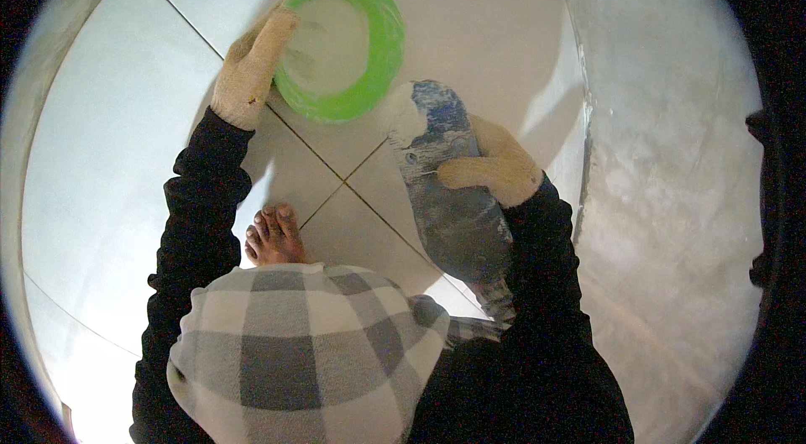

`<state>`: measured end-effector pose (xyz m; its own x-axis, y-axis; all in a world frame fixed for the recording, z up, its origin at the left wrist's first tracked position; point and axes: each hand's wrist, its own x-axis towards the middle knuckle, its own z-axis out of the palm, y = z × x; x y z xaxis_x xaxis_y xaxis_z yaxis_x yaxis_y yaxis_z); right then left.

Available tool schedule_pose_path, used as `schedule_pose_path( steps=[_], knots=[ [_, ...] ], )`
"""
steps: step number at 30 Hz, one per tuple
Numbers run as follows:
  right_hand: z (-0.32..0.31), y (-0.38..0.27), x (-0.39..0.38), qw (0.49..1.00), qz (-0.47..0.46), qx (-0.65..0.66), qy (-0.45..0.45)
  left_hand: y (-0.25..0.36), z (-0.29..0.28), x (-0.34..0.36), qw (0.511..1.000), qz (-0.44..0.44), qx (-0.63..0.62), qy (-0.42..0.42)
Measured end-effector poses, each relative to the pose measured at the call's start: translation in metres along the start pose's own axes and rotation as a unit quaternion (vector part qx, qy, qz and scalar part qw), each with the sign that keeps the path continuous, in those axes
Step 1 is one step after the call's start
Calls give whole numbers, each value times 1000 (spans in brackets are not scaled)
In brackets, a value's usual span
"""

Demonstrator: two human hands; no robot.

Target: The person kneels on a tiled floor and uses a trowel to apply a white grout-like substance from a green bowl into the gaps between tiles. They repeatedly scoop the material and spread it along the seams, occasionally repositioning the bowl.

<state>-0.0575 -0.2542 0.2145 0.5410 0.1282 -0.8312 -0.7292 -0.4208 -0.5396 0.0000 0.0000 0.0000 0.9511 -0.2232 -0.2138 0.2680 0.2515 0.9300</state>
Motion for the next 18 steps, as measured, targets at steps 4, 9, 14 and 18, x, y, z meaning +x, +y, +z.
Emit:
schedule_pose_path(
  steps=[4,9,14,18],
  knots=[
    [-11,31,8,997,-8,9,77,-6,-7,13,982,-111,-144,49],
    [-16,76,13,966,10,-126,227,-7,-5,11,980,-109,-162,40],
    [-12,105,34,923,19,-248,293,-20,-14,16,998,-27,-51,20],
    [26,118,60,810,-11,-477,342,-29,-23,15,1000,8,-6,-7]
  ],
)
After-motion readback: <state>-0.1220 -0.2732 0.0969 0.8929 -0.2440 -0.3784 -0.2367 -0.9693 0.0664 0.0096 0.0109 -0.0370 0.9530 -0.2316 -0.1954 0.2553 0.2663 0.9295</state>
